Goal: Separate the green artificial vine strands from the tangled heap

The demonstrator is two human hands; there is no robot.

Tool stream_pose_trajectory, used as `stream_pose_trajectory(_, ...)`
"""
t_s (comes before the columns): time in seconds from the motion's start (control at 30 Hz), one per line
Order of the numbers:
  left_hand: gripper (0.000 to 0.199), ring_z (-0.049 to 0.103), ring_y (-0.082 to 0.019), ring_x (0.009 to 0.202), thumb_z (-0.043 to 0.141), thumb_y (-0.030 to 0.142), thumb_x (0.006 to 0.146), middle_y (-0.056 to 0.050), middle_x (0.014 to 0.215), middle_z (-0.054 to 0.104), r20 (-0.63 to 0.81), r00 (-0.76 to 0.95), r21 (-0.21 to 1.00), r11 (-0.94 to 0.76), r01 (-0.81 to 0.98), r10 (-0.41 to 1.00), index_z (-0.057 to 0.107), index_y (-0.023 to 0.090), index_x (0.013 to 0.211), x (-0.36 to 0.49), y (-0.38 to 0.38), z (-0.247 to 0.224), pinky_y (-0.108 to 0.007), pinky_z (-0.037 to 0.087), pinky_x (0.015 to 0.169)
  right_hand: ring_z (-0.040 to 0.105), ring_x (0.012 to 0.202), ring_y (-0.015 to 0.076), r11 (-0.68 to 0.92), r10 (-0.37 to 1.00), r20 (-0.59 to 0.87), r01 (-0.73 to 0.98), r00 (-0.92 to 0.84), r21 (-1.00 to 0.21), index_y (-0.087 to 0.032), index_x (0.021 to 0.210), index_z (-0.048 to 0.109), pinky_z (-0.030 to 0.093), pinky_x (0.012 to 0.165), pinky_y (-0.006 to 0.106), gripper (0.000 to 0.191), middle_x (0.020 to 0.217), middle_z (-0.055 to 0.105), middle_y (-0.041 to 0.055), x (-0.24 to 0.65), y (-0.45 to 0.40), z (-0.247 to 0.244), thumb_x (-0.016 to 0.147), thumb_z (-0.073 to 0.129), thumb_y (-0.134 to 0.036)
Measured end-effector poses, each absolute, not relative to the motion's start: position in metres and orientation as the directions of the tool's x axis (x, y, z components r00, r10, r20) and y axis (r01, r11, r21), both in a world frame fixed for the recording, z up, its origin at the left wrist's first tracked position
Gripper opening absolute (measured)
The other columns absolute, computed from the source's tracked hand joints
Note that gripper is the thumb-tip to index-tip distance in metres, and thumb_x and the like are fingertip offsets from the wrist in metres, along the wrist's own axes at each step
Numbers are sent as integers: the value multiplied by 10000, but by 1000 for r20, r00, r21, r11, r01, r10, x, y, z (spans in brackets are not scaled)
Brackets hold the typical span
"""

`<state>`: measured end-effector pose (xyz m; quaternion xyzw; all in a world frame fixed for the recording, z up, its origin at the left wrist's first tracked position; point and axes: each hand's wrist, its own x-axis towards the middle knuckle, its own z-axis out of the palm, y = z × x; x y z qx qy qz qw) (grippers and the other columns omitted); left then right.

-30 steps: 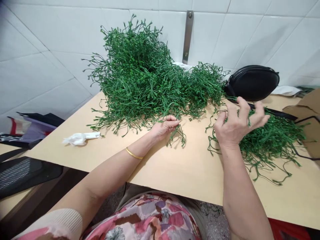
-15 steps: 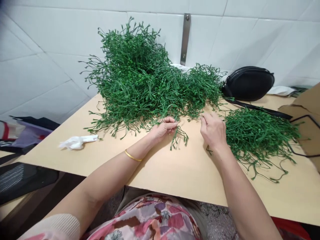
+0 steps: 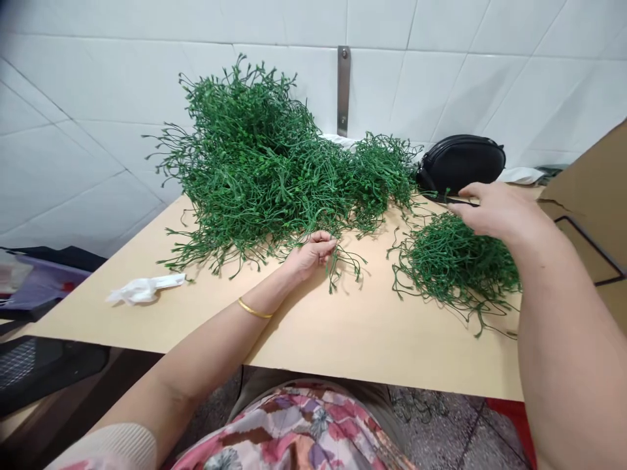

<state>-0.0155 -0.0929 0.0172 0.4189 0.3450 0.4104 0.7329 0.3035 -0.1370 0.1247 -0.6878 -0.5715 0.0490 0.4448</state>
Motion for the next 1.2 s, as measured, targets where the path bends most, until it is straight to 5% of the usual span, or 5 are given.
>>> stream_pose_trajectory(0.13,137,430,-28,366,601,103,658,22,505,552,-165,482,884,345,-315,860,475,146,691,-16,-93,18,-132,254,363,513,383,156,-291,890,-14,545,456,-787,-234,782,685,440,454,399,90,678,642,47,303,-141,135,710,700,-286)
stream_pose_trajectory(0.23,127,474,-40,376,561,57,657,11,527,568,-183,511,876,376,-303,840,482,140,710,-16,-94,20,-134,287,361,562,422,192,-165,826,110,425,552,-890,-271,762,654,447,449,409,127,686,634,49,287,-153,132,732,664,-395)
stream_pose_trajectory(0.4,151,623,-114,523,548,23,642,5,547,571,-215,486,875,388,-290,847,493,133,730,-16,-97,20,-178,445,469,611,678,192,46,746,435,613,505,-789,-267,779,653,494,628,383,175,751,640,43,224,-164,117,774,587,-429)
stream_pose_trajectory(0.7,163,564,-78,465,571,42,638,37,487,533,-116,448,947,235,-219,887,457,146,690,-17,-97,18,-193,457,502,613,867,213,238,969,213,679,-122,-695,-168,861,682,469,757,337,203,931,687,82,126,-145,40,782,520,-261)
stream_pose_trajectory(1.2,107,484,-68,396,547,68,653,47,429,484,-58,596,998,47,34,801,477,139,617,-18,-101,21,-199,366,446,486,630,137,205,979,147,696,-143,-688,-182,733,553,358,576,259,107,687,572,13,131,-144,25,749,447,-179)
